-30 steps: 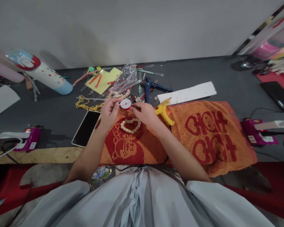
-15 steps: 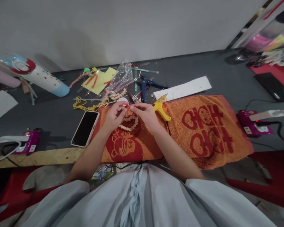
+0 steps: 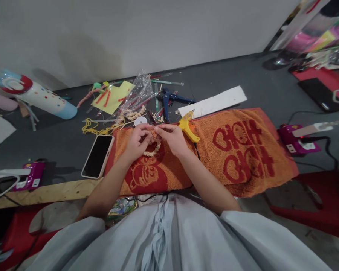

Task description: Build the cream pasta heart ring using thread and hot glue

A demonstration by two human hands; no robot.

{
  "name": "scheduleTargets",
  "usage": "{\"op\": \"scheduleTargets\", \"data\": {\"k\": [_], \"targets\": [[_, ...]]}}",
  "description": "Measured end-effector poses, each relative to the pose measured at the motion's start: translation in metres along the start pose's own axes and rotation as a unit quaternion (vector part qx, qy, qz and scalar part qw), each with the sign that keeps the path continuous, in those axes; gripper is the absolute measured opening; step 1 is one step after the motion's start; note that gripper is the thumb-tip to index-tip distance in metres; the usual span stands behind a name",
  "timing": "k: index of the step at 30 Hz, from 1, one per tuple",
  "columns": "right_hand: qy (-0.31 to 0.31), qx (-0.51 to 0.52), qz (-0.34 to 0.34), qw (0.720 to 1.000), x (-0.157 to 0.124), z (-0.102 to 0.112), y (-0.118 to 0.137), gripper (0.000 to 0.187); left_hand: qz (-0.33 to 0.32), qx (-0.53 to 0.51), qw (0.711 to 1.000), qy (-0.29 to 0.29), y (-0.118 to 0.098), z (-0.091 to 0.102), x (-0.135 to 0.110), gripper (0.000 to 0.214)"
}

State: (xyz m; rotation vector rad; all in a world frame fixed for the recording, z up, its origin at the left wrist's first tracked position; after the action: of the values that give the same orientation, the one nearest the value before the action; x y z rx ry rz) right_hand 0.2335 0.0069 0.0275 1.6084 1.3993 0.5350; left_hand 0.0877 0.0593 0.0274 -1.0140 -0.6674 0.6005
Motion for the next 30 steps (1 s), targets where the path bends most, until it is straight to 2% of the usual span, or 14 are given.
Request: {"op": "scheduleTargets", "data": {"k": [5,10,16,19,23,30], "targets": [[-0.026,0.025,0.032,0.999,0.01,0.015,0.008,0.03,0.017,-0.01,1.0,-0.01,-0.002,0.001,0.001,0.035],[-0.034,0.011,0.041,0.999,0.016,0.027,0.017,0.027,0.084,-0.086,0.993,-0.007,-0.004,0.005,0.003,0.039],[-0.058,0.047,0.039,0.996,0.018,0.029,0.021,0.025,0.176,-0.246,0.953,-0.004,-0.002,0.007,0.004,0.043],[-0.065,0.068,0.044,0.995,0.018,0.027,0.022,0.028,0.211,-0.296,0.932,0.0,-0.004,0.008,0.004,0.038],[-0.046,0.068,0.071,0.994,0.018,0.023,0.02,0.033,0.203,-0.345,0.916,0.013,-0.006,0.008,0.004,0.031],[0.011,-0.06,0.097,0.993,0.012,0.017,0.014,0.028,0.177,-0.283,0.943,-0.017,0.002,0.004,0.004,0.039]]}}
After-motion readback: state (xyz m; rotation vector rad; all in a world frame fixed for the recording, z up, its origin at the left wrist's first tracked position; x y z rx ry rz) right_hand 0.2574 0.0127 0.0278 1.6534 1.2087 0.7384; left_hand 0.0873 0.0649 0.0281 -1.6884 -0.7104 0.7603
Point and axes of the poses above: each hand's wrist, its own x-axis towards the middle knuckle, its own z-axis out of the back of the hand, y = z × x, the point moved 1 cm from there along x, towards the middle knuckle, and after that the axes turned 4 degrees about x, right-handed, at the moved point
